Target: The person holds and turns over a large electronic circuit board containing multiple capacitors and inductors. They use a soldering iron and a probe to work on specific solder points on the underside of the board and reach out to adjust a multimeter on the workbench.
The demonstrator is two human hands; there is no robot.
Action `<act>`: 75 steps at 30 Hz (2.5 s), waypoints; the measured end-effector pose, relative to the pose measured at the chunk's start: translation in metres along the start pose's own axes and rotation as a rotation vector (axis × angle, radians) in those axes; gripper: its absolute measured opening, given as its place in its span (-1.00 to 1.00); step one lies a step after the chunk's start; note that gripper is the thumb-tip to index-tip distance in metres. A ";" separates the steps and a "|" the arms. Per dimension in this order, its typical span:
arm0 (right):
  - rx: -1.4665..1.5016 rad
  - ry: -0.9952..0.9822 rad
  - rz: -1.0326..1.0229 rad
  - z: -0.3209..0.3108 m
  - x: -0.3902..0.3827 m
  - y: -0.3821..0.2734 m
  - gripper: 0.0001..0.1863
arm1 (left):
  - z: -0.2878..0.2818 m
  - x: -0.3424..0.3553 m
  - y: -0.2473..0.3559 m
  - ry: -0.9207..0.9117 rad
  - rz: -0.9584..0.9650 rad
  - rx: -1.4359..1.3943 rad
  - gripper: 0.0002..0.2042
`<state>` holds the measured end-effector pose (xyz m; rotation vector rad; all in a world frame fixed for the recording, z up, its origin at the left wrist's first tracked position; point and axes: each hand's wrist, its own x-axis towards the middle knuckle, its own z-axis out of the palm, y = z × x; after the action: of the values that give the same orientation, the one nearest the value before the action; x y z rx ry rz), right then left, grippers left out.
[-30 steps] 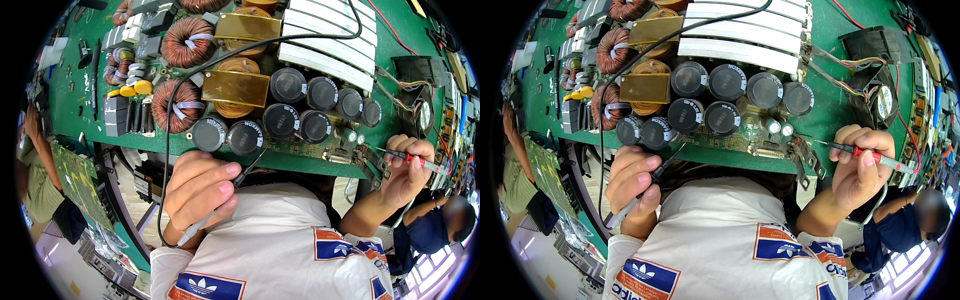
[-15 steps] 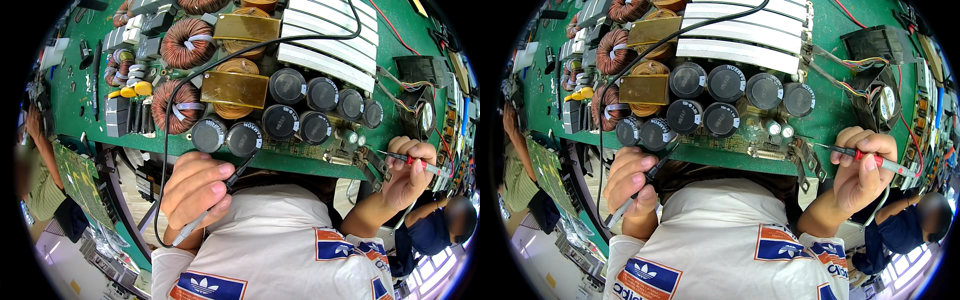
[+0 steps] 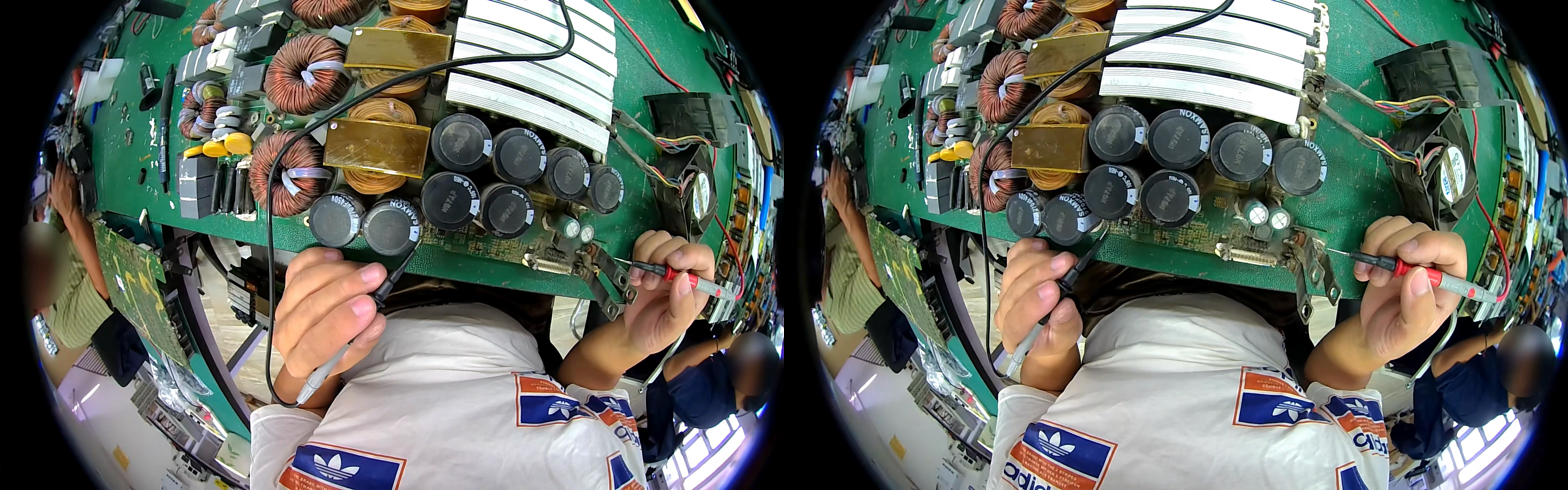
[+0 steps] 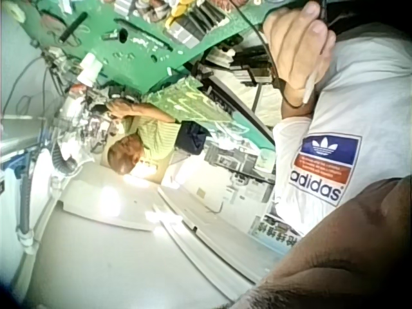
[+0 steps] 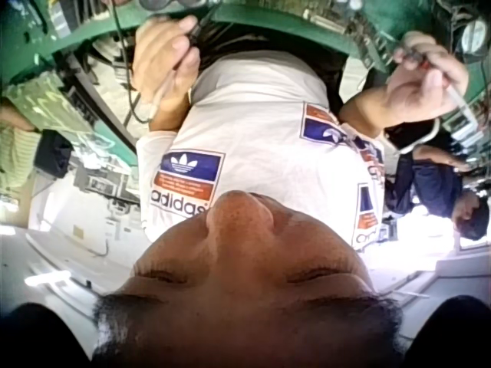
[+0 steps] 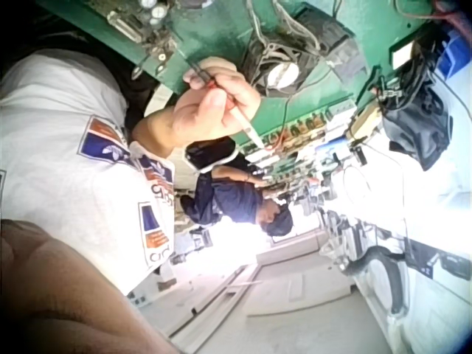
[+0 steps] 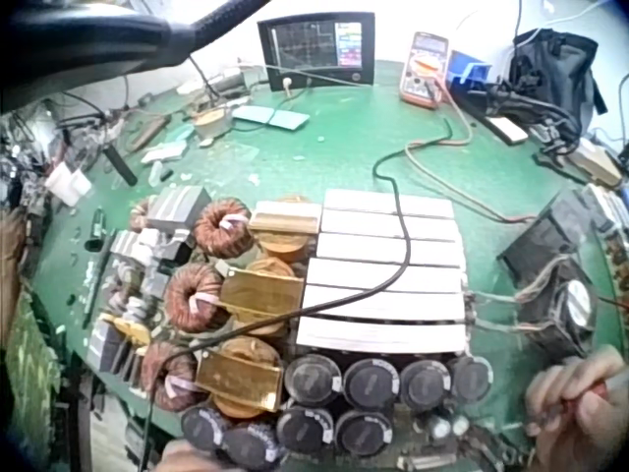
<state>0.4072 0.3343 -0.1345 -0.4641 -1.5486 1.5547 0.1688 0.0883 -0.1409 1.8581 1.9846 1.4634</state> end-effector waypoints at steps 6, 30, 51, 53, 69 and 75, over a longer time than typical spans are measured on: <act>0.036 -0.018 -0.007 -0.001 -0.001 0.001 -0.76 | 0.004 0.007 0.006 0.026 -0.020 0.029 -0.56; 0.078 0.000 -0.012 0.000 -0.003 0.000 -0.75 | 0.013 0.016 0.009 0.046 0.004 0.046 -0.63; 0.060 0.024 -0.034 0.002 -0.003 0.001 -0.76 | 0.018 0.012 0.007 0.082 0.046 0.069 -0.75; 0.062 0.029 -0.027 0.001 -0.003 0.001 -0.76 | 0.017 0.011 0.008 0.072 0.035 0.039 -0.69; 0.069 0.035 -0.020 0.002 -0.003 0.000 -0.77 | 0.016 0.014 0.010 0.059 0.012 0.011 -0.62; 0.063 0.039 -0.031 0.002 -0.004 0.002 -0.77 | 0.018 0.015 0.007 0.052 0.055 0.096 -0.75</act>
<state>0.4069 0.3302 -0.1367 -0.4311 -1.4662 1.5571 0.1811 0.1100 -0.1380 1.9468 2.0787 1.4701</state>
